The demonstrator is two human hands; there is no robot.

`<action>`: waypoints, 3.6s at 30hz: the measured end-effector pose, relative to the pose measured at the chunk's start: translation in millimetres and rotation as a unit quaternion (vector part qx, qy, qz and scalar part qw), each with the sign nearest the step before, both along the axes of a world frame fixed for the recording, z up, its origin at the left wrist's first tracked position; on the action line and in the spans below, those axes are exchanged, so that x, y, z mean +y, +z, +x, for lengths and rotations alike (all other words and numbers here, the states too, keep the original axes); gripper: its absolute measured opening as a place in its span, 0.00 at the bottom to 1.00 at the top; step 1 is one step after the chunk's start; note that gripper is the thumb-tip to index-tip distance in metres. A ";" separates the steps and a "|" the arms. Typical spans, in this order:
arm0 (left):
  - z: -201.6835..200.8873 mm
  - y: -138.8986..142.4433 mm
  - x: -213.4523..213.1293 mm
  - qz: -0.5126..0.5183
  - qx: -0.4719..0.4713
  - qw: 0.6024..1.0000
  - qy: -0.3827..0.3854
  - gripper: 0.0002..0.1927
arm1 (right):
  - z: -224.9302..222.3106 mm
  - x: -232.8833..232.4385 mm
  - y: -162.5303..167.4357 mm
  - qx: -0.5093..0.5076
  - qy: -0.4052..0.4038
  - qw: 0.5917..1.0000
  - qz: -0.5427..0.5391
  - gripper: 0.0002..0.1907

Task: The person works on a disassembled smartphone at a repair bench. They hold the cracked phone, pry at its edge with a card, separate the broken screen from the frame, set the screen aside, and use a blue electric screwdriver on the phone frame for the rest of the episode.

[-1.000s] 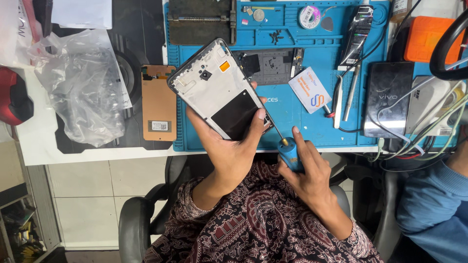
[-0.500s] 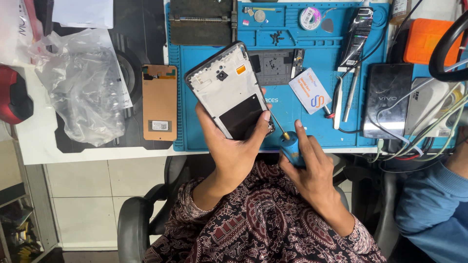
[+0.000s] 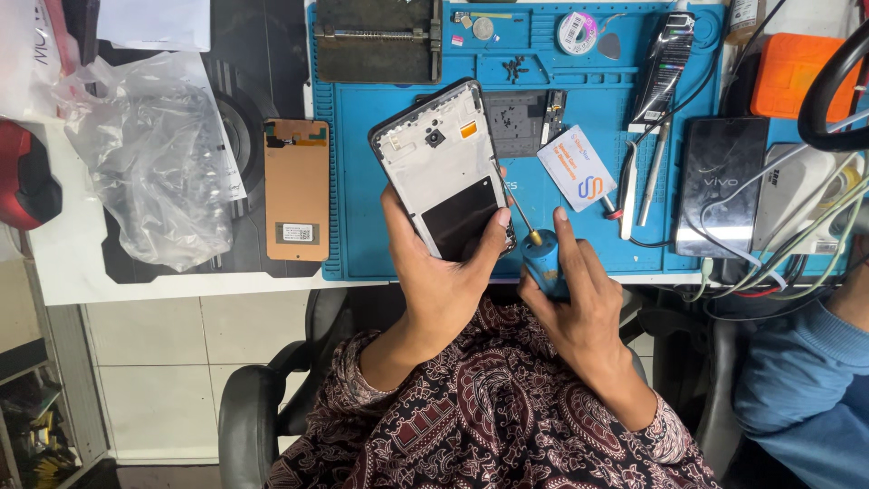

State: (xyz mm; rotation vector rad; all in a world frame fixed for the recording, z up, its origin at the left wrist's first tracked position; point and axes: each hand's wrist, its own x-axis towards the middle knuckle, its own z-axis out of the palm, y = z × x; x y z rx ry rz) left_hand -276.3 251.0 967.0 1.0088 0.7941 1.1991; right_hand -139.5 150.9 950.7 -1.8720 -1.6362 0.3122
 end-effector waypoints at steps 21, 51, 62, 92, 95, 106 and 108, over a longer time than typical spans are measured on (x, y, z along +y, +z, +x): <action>1.2 -5.8 4.5 0.020 0.063 0.997 0.043 0.32 | -10.8 0.8 -9.8 0.019 -0.016 1.000 -0.002 0.45; 3.9 -12.1 -2.7 0.034 0.100 0.993 0.056 0.27 | -9.1 4.3 -10.2 0.031 0.001 0.999 -0.026 0.48; -4.9 -4.1 4.2 0.033 0.026 0.996 0.078 0.33 | 6.1 -3.0 -8.8 0.016 -0.035 0.999 0.019 0.41; -1.5 -1.0 -1.4 0.046 0.092 0.992 0.068 0.27 | -5.4 3.1 -5.8 0.016 -0.007 1.000 0.009 0.43; -0.8 -1.4 -1.9 0.031 0.077 0.995 0.061 0.27 | -5.8 4.7 -4.4 0.009 -0.014 1.000 0.010 0.43; -0.7 -1.8 -6.9 0.031 0.126 0.990 0.054 0.24 | -4.1 8.9 2.2 0.005 -0.022 1.000 0.015 0.42; -0.4 -1.1 -8.0 0.014 0.111 0.993 0.043 0.23 | -3.0 9.9 3.0 0.000 -0.023 1.000 0.017 0.43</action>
